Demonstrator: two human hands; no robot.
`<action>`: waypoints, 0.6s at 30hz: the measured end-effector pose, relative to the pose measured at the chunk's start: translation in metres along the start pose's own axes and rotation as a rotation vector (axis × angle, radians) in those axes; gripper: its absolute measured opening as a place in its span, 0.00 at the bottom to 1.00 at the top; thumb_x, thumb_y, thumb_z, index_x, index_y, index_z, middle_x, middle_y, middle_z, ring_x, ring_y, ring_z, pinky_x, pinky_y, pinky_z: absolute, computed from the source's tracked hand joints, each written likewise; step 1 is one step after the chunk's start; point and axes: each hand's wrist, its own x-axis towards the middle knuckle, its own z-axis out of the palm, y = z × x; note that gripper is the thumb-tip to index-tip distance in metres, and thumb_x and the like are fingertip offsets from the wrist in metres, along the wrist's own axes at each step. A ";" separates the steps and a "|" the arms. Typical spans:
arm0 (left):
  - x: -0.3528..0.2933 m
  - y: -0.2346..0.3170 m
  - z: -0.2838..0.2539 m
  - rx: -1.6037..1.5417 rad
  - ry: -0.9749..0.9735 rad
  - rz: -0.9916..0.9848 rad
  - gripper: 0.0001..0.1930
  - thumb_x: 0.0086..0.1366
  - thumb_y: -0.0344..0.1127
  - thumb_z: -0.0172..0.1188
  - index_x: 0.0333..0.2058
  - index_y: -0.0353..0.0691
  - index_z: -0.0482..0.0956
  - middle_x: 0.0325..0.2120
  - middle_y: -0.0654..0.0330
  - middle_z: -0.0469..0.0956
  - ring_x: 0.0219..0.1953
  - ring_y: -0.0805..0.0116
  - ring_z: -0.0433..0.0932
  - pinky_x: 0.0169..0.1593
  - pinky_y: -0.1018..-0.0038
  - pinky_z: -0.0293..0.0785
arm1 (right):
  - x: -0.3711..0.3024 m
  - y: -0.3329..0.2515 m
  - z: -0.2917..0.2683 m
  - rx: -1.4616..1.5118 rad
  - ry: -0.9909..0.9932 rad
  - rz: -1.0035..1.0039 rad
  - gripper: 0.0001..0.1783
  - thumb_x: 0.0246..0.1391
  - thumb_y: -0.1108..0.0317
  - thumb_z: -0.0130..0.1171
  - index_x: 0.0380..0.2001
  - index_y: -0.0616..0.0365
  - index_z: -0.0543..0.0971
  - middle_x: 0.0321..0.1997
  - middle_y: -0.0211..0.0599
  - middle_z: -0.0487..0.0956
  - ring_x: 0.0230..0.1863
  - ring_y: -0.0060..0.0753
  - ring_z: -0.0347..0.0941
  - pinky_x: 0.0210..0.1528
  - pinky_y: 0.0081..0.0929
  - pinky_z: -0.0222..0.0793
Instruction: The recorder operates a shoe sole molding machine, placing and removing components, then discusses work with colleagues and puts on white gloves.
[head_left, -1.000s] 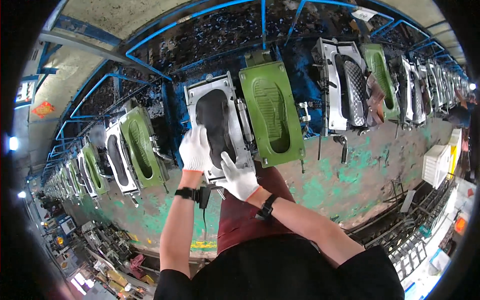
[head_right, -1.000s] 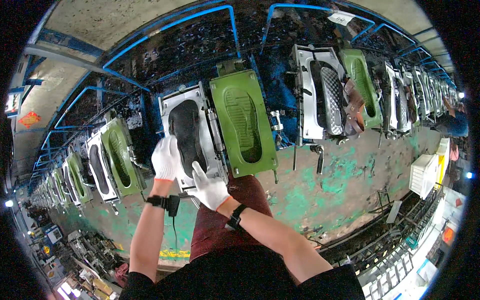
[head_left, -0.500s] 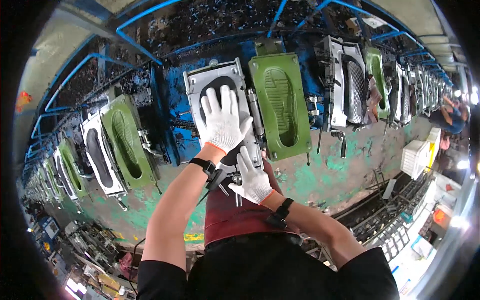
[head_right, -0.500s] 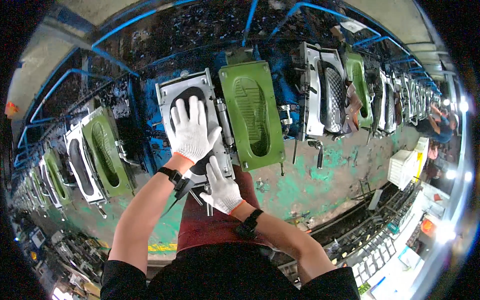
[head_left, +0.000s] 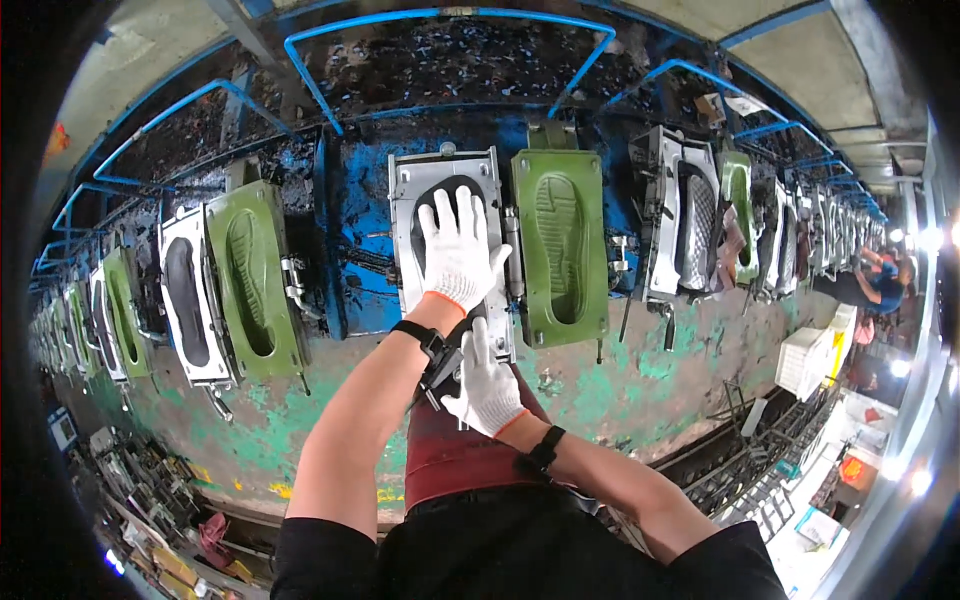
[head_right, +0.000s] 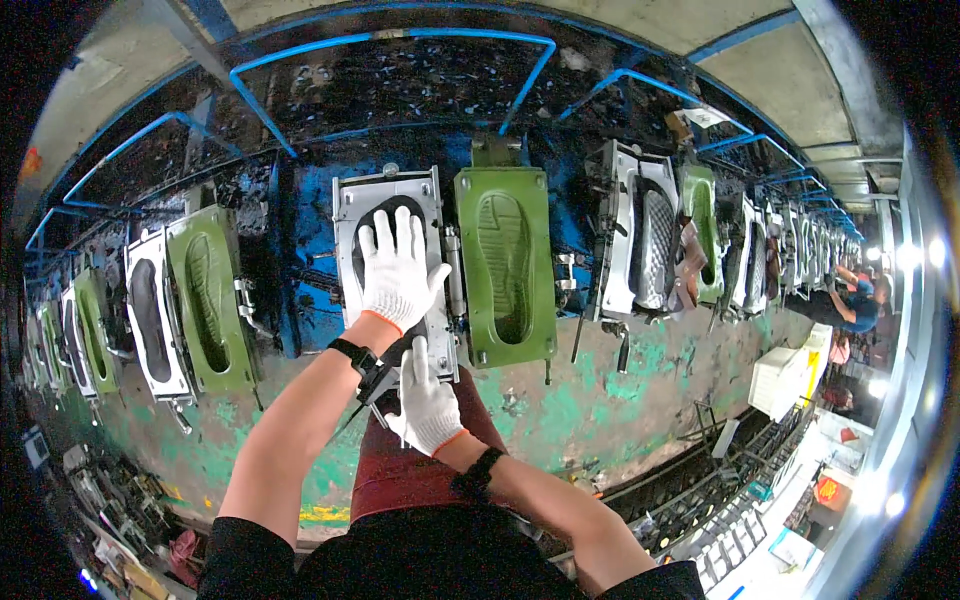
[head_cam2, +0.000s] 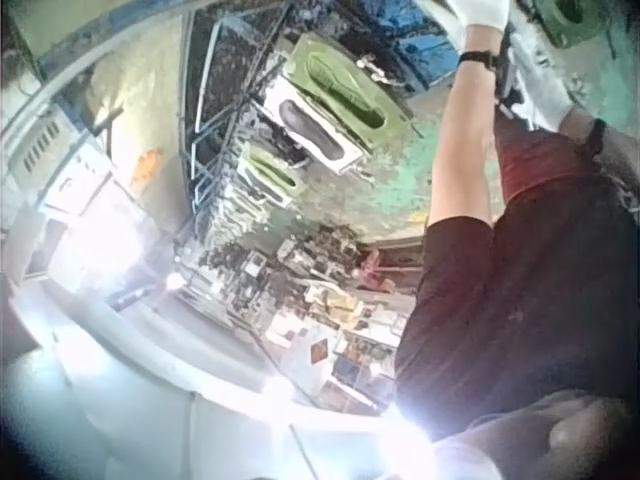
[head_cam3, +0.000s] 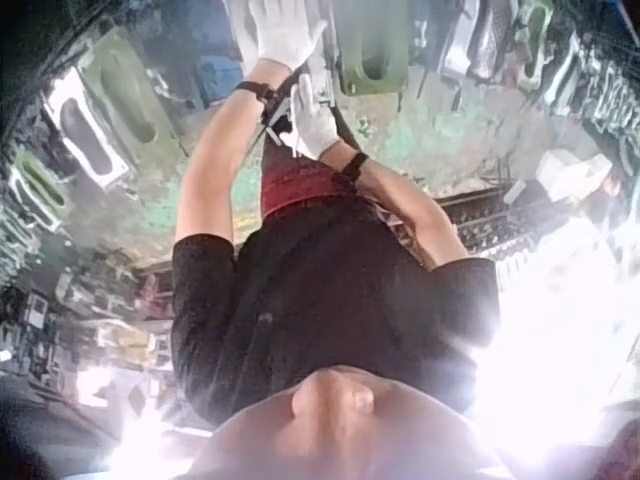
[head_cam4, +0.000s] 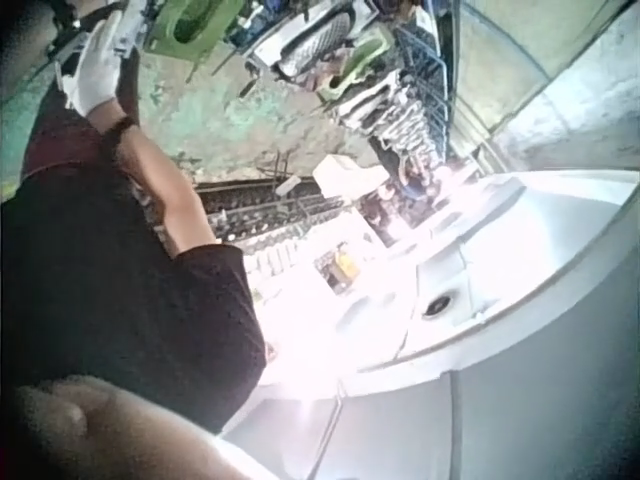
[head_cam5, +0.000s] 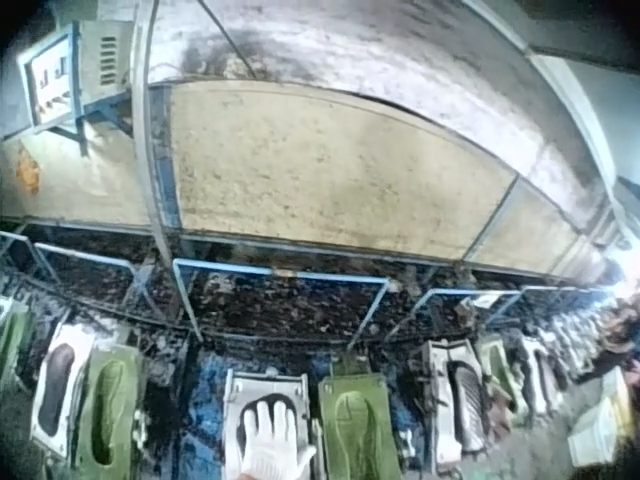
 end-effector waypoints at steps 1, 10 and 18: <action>0.002 0.002 -0.005 -0.012 -0.003 0.000 0.45 0.72 0.63 0.54 0.72 0.29 0.64 0.74 0.41 0.60 0.74 0.32 0.57 0.74 0.37 0.51 | -0.003 0.002 0.003 0.001 0.002 -0.007 0.57 0.45 0.36 0.74 0.70 0.65 0.70 0.81 0.63 0.54 0.44 0.43 0.87 0.40 0.36 0.85; 0.001 -0.005 -0.024 -0.245 0.085 -0.099 0.42 0.68 0.67 0.59 0.70 0.42 0.72 0.74 0.52 0.65 0.76 0.44 0.60 0.77 0.50 0.53 | -0.001 0.050 0.030 0.095 -0.342 -0.219 0.12 0.49 0.63 0.61 0.32 0.53 0.89 0.34 0.52 0.88 0.39 0.55 0.87 0.40 0.49 0.83; -0.004 -0.119 0.032 -1.211 0.248 -0.891 0.41 0.72 0.66 0.50 0.62 0.28 0.75 0.56 0.41 0.80 0.57 0.41 0.79 0.63 0.57 0.72 | -0.036 0.047 0.051 0.043 -0.046 -0.130 0.09 0.48 0.69 0.64 0.34 0.59 0.82 0.37 0.45 0.81 0.36 0.50 0.85 0.39 0.45 0.81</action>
